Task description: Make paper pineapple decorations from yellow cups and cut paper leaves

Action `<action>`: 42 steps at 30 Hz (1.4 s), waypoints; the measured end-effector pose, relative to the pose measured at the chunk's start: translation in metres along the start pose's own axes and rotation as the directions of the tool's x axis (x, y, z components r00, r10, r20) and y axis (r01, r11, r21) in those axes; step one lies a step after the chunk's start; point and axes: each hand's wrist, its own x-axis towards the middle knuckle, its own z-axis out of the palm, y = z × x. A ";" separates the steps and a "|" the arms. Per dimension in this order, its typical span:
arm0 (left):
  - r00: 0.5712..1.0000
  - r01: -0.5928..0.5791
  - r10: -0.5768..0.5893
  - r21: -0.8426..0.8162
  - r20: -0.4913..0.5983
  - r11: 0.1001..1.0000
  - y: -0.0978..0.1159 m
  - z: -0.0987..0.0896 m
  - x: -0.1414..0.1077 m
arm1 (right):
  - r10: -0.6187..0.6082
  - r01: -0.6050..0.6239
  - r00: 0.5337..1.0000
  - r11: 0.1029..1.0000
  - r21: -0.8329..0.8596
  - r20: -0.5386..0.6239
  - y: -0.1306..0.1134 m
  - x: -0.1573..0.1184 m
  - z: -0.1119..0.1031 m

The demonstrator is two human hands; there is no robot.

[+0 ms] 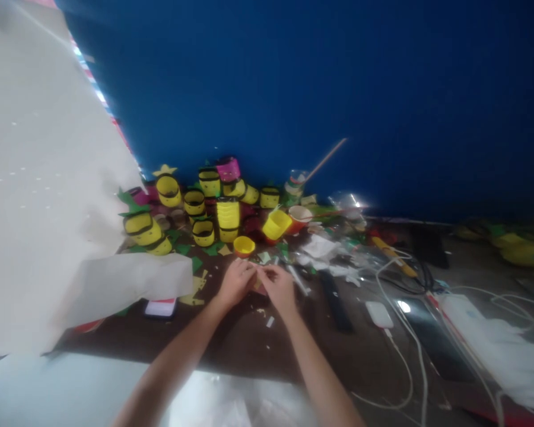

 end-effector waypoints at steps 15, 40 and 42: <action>1.000 0.005 -0.004 0.039 -0.023 0.999 0.000 0.002 -0.001 | 0.102 -0.104 0.995 0.984 0.143 0.018 -0.003 0.002 0.002; 0.891 0.410 -0.447 -0.567 0.081 0.714 0.012 -0.005 0.007 | 0.088 -0.098 0.994 0.984 0.146 0.071 0.004 0.002 -0.003; 0.890 0.409 -0.449 -0.572 0.078 0.711 0.011 -0.004 0.007 | 0.077 -0.087 0.994 0.986 0.140 0.072 0.003 0.002 -0.003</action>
